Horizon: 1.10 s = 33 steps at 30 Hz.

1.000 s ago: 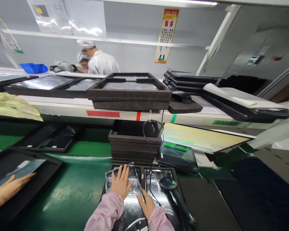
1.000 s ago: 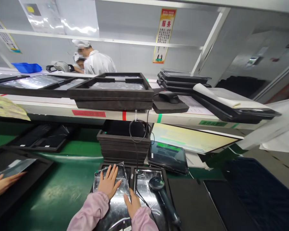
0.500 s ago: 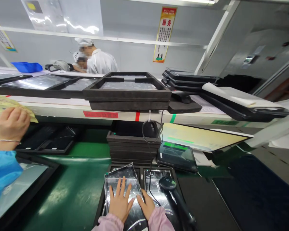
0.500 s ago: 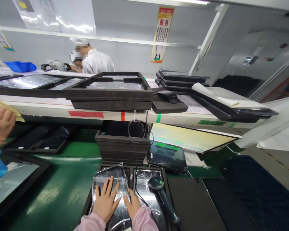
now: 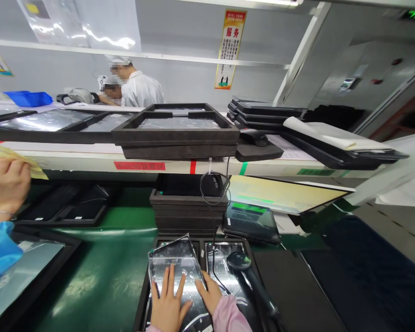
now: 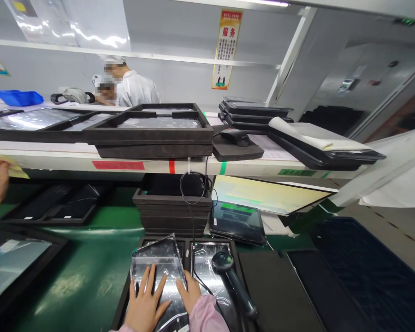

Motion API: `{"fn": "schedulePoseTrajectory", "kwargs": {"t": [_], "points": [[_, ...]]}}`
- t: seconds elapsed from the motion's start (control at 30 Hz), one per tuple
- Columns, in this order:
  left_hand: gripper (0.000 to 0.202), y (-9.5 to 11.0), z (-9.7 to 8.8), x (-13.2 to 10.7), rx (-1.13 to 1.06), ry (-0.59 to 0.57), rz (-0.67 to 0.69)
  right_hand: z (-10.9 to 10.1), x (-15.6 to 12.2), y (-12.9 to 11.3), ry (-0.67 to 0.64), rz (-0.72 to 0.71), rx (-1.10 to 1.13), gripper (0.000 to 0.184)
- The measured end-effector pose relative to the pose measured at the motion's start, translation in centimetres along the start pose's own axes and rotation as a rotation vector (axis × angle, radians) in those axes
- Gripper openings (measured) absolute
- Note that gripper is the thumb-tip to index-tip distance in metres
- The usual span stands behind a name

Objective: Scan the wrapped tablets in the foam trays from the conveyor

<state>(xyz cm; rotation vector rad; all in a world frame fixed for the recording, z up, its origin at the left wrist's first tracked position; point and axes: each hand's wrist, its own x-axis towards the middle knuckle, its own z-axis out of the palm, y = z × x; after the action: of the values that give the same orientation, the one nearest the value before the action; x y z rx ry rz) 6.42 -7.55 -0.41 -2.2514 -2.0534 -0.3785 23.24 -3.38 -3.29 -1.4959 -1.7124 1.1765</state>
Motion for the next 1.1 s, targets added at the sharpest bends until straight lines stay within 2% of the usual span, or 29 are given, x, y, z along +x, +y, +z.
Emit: {"fn": "schedulePoseTrajectory", "kwargs": {"t": [0.2, 0.33, 0.57, 0.7, 0.93, 1.1], "points": [[0.044, 0.4, -1.6, 1.7, 0.089, 0.017, -0.052, 0.0, 0.2, -0.4, -0.004, 0.001, 0.018, 0.054], [0.044, 0.5, -1.5, 2.9, 0.119, -0.005, -0.056, 0.0, 0.0, -1.2, 0.026, -0.023, 0.049, 0.053], [0.047, 0.5, -1.2, 1.7, 0.027, -0.080, -0.028, 0.1, -0.1, -1.2, 0.059, -0.016, 0.060, 0.053], [0.048, 0.4, -1.3, 0.9, -0.014, -0.081, -0.018, 0.2, -0.1, -0.9, 0.078, -0.016, 0.046, 0.054], [0.045, 0.2, -2.5, 2.5, 0.079, -0.030, -0.055, 0.0, 0.1, -0.7, 0.035, -0.003, 0.050, 0.055], [0.047, -0.1, -2.3, 2.9, 0.035, -0.083, -0.036, -0.3, 0.0, -1.1, 0.002, -0.011, 0.047, 0.048]]}}
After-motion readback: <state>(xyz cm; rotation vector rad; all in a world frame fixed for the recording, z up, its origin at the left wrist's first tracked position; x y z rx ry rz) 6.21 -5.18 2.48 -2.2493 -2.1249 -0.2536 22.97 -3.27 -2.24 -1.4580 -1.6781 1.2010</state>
